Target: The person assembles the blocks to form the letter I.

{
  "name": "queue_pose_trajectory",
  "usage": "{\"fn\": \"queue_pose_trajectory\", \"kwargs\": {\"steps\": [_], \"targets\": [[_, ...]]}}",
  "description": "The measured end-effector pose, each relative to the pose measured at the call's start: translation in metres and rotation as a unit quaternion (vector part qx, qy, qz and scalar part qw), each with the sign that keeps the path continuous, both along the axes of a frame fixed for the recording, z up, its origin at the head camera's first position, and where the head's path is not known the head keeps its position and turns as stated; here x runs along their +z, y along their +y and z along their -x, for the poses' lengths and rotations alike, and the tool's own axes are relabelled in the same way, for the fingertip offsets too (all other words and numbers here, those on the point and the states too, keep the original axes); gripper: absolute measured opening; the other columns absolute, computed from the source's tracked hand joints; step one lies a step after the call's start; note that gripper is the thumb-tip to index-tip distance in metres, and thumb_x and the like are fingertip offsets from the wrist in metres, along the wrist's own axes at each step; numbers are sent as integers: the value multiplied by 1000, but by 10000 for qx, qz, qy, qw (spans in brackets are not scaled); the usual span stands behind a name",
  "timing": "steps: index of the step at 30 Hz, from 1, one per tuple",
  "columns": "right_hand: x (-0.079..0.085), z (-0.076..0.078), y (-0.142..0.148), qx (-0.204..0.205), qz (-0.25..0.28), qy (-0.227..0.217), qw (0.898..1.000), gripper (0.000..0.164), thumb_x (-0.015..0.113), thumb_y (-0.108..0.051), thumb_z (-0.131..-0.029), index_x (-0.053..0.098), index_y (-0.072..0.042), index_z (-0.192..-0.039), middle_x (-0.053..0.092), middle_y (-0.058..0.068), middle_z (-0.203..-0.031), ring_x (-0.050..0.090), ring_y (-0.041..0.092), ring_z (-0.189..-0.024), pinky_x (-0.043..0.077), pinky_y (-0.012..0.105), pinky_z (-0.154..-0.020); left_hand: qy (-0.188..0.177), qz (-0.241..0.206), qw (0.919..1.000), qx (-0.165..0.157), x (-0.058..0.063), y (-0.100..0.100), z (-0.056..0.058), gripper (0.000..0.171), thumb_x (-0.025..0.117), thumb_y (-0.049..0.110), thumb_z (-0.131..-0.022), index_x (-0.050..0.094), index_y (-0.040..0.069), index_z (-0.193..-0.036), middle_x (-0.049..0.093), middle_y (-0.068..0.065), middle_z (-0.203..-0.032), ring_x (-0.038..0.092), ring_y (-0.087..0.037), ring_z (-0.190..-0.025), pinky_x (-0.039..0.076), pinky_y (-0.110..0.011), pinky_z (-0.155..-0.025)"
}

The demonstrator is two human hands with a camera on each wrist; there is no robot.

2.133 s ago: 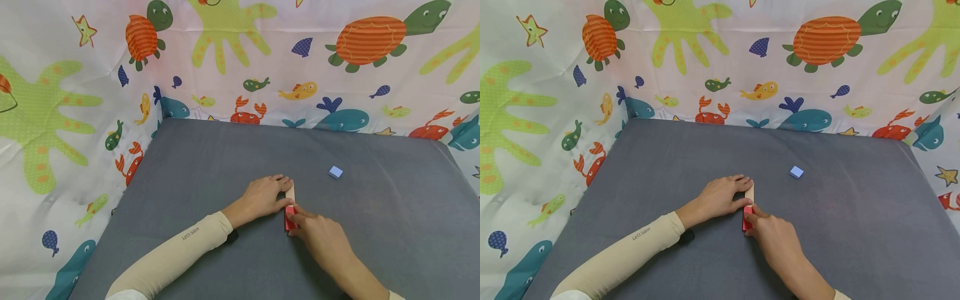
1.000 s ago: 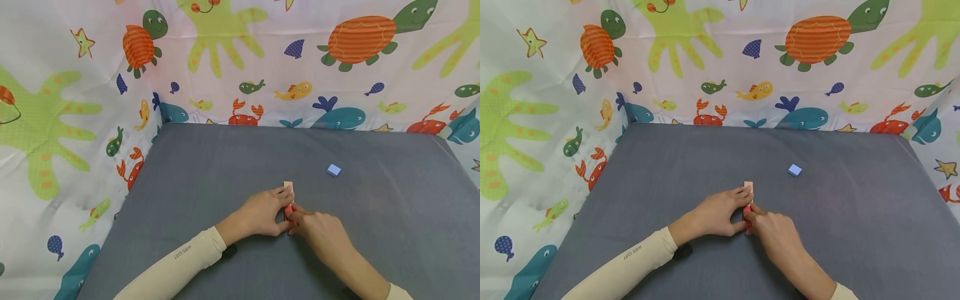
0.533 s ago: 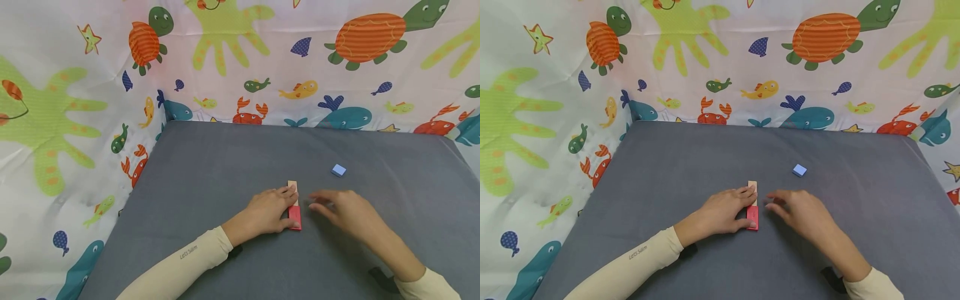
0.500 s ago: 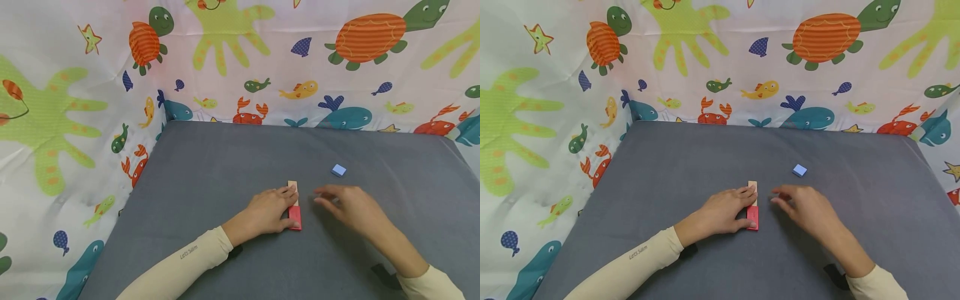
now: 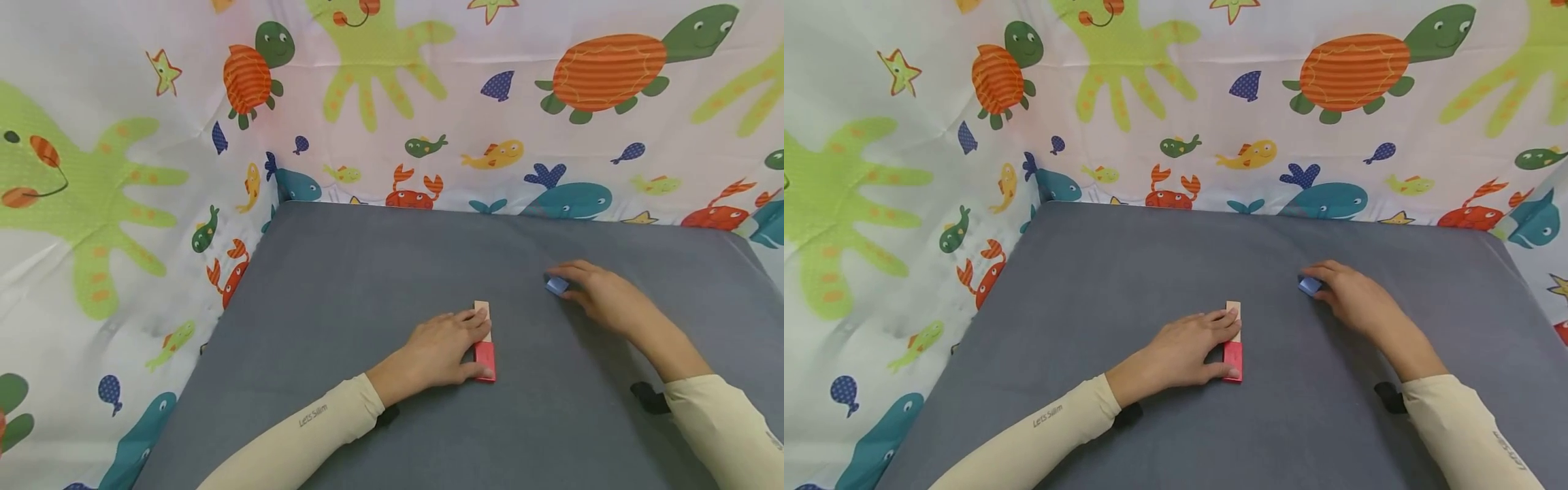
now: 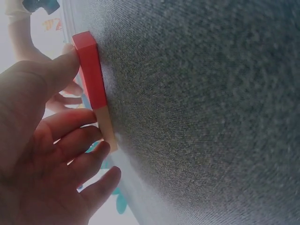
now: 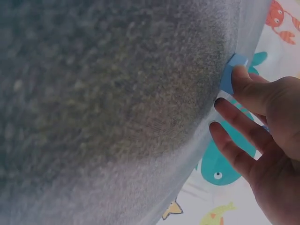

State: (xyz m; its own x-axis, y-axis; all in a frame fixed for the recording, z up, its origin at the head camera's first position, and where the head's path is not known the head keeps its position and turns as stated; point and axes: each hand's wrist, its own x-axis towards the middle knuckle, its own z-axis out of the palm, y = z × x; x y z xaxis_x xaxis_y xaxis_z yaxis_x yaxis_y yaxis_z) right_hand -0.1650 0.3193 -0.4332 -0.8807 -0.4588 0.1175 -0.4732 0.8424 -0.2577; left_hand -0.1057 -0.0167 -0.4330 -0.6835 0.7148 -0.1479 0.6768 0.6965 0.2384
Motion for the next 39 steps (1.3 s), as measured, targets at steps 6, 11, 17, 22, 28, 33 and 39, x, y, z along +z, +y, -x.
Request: {"fn": "queue_pose_trajectory", "kwargs": {"steps": [6,11,17,22,28,33,39], "targets": [[-2,4,2,61,96,70,9999,37,80,-1,-92,73,1,-128,71,22,-123,68,42,-113,52,64,-96,32,11,10000,-6,1,3,0,80,65,63,-99,42,22,-164,30,6,-173,28,-10,-159,30,-35,-126],[-1,8,-4,-51,309,77,9995,30,82,-7,-92,74,6,-117,72,19,-108,70,36,-99,55,59,-88,58,14,10000,41,1,2,0,80,66,63,-98,44,22,-164,31,6,-172,30,-10,-158,32,-36,-125],[7,5,-33,-352,514,-123,9980,31,83,-15,-93,73,6,-115,72,17,-103,69,32,-92,57,57,-83,87,35,9999,37,2,2,1,80,66,63,-98,44,22,-163,31,6,-172,30,-10,-157,32,-38,-125],[11,4,-59,-286,608,-292,9973,33,84,-18,-93,74,4,-115,73,17,-103,69,31,-92,58,56,-84,69,16,10000,60,1,3,0,80,66,63,-98,44,22,-164,32,6,-172,31,-9,-157,32,-39,-125],[4,8,-79,-193,705,-432,9964,34,85,-22,-93,76,1,-116,75,14,-105,70,27,-90,59,53,-82,95,-77,9998,126,-1,2,0,82,67,65,-97,44,23,-163,33,7,-171,32,-9,-157,33,-39,-125],[-3,11,-90,-185,688,-465,9964,36,84,-24,-94,76,0,-119,75,14,-108,72,28,-93,60,53,-85,109,-62,9999,113,-2,2,0,82,66,66,-97,43,24,-164,32,8,-171,32,-8,-157,33,-39,-125],[-3,14,-103,-180,659,-366,9970,37,85,-26,-93,76,-1,-119,75,14,-108,71,28,-93,60,54,-85,109,-55,9999,98,-3,1,0,83,66,65,-97,41,24,-165,31,7,-172,31,-9,-157,33,-40,-125]]}}
